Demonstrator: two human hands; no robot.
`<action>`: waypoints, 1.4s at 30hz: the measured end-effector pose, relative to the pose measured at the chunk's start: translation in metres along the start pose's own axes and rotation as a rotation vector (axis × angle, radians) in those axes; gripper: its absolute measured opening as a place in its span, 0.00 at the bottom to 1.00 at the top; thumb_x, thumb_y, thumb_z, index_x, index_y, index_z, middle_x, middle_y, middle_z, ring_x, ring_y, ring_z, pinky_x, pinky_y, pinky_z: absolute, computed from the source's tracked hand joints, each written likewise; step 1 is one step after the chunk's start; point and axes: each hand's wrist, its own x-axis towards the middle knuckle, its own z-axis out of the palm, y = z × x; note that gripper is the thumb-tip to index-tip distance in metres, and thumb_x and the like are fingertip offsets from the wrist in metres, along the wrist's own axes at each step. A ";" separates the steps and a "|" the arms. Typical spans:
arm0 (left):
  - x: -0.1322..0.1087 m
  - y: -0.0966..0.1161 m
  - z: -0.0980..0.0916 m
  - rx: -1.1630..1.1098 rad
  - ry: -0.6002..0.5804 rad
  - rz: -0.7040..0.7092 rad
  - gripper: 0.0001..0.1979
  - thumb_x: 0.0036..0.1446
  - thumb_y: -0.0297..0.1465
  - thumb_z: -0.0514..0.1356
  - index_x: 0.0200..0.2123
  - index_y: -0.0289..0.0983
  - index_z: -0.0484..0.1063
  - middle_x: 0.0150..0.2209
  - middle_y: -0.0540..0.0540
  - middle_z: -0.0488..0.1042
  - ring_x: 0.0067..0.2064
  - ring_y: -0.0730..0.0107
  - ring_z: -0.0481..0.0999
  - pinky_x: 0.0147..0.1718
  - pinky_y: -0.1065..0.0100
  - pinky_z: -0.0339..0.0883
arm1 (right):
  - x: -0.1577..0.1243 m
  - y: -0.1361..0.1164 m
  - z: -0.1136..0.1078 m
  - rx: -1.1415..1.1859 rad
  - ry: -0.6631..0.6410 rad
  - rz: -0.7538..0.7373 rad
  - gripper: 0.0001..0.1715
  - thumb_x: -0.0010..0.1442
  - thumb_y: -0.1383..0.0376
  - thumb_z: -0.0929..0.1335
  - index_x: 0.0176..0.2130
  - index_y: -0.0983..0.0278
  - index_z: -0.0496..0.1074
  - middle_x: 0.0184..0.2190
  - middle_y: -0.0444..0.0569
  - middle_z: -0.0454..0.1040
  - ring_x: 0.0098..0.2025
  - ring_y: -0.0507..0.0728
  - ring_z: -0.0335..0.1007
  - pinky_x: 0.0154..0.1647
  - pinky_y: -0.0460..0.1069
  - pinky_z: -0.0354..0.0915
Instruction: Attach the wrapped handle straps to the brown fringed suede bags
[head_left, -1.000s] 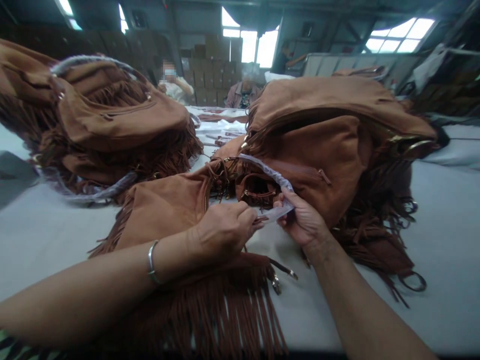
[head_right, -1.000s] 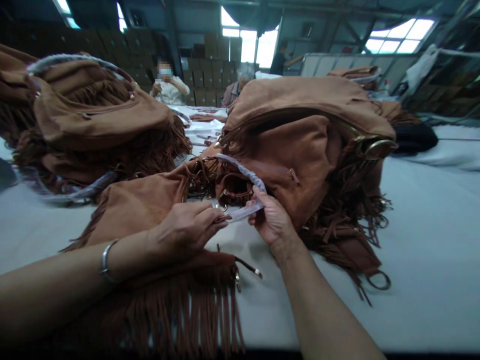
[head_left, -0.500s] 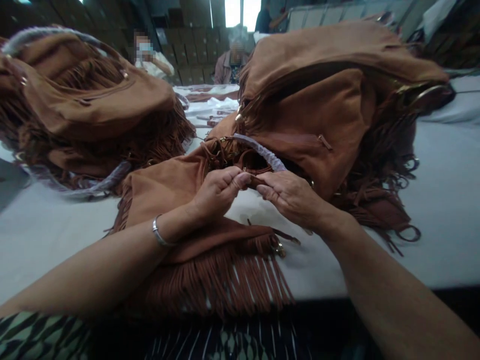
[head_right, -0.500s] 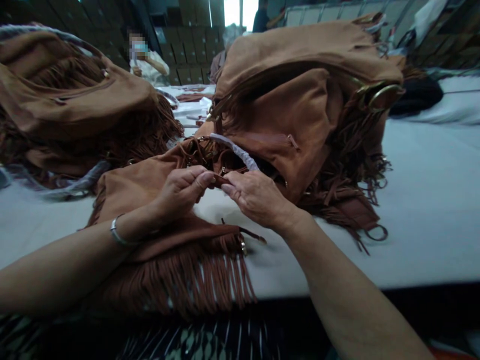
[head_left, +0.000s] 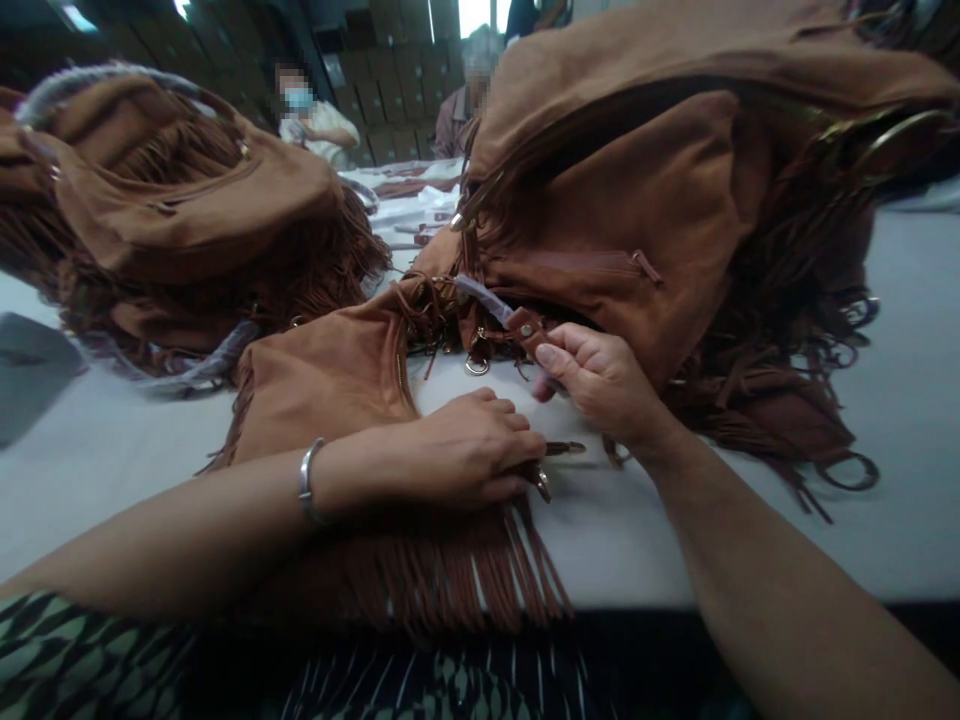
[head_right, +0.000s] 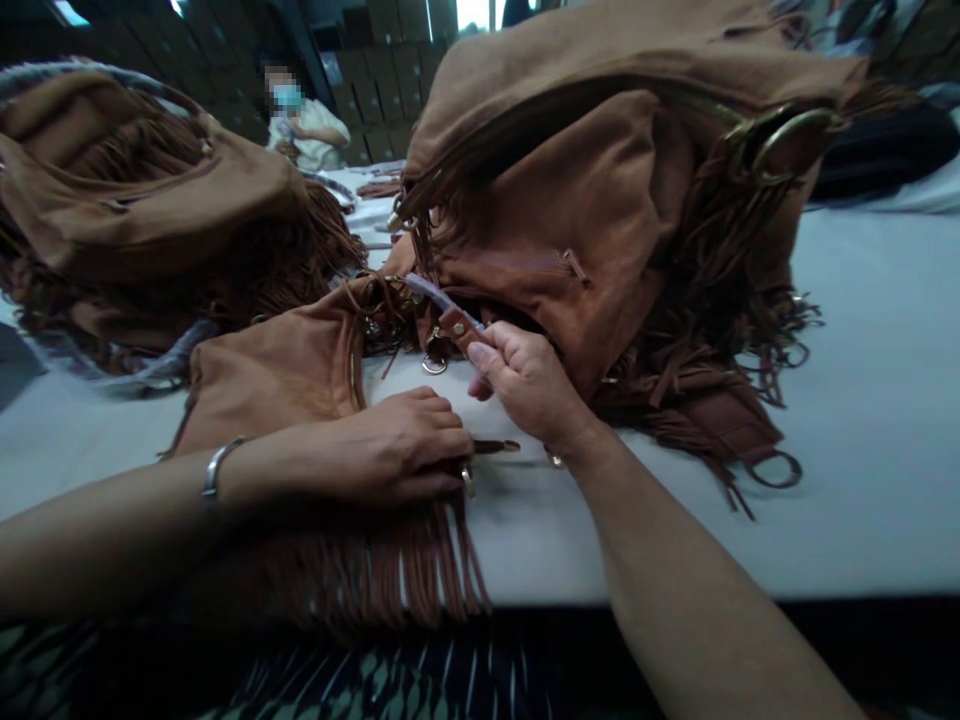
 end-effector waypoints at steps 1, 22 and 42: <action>0.001 -0.005 0.001 -0.093 -0.039 -0.042 0.06 0.58 0.33 0.57 0.37 0.36 0.70 0.34 0.47 0.72 0.38 0.67 0.69 0.41 0.66 0.62 | 0.000 -0.001 -0.001 0.057 0.018 0.008 0.13 0.59 0.58 0.67 0.30 0.66 0.69 0.20 0.44 0.71 0.21 0.50 0.65 0.24 0.44 0.59; -0.005 -0.068 0.016 -1.609 0.298 -0.364 0.09 0.42 0.27 0.67 0.29 0.31 0.76 0.31 0.48 0.75 0.35 0.73 0.72 0.44 0.69 0.62 | -0.005 -0.004 0.021 0.191 -0.033 0.211 0.14 0.47 0.57 0.75 0.30 0.65 0.75 0.20 0.42 0.66 0.21 0.49 0.57 0.22 0.45 0.55; -0.011 -0.053 0.005 -1.275 0.200 -0.400 0.05 0.50 0.28 0.61 0.25 0.31 0.71 0.22 0.53 0.66 0.26 0.79 0.62 0.28 0.74 0.57 | 0.001 -0.001 0.012 -0.085 -0.119 0.082 0.21 0.51 0.52 0.72 0.19 0.63 0.69 0.17 0.44 0.66 0.20 0.51 0.59 0.21 0.46 0.57</action>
